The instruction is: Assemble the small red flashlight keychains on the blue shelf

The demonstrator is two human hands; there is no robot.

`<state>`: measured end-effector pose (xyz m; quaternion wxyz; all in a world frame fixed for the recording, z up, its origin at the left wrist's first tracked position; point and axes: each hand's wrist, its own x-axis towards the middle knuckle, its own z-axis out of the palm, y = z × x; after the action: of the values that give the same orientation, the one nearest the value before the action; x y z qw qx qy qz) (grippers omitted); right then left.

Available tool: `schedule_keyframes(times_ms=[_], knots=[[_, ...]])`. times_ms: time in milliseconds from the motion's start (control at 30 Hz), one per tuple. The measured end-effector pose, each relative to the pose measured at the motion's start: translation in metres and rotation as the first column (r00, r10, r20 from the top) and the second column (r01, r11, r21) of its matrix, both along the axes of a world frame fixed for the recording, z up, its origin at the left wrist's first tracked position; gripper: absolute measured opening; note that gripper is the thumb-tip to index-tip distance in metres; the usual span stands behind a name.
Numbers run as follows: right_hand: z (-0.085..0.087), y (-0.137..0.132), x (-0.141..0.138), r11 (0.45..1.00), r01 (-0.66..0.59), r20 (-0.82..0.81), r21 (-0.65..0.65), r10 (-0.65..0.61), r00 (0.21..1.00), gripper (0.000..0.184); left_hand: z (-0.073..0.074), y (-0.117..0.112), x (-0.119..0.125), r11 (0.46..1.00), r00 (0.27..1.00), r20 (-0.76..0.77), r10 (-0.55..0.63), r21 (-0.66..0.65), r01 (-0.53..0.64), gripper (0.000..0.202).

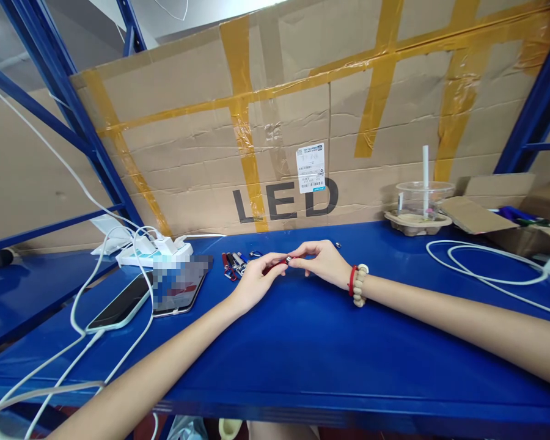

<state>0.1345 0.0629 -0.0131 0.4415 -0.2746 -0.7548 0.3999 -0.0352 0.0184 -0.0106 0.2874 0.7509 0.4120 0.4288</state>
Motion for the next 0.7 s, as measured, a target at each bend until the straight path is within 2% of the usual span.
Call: schedule_keyframes(times_ms=[433, 700], knots=[[-0.0029, 0.0024, -0.0005, 0.999, -0.028, 0.010, -0.035, 0.028, 1.000, 0.035, -0.0022, -0.0001, 0.0006, 0.996, 0.995, -0.054, 0.084, 0.019, -0.083, 0.025], [-0.0010, 0.0019, -0.0021, 0.997, 0.018, 0.016, -0.079, -0.017, 1.000, 0.035, -0.0035, 0.0010, 0.0003, 0.995, 0.994, -0.048, 0.095, 0.047, -0.093, 0.021]])
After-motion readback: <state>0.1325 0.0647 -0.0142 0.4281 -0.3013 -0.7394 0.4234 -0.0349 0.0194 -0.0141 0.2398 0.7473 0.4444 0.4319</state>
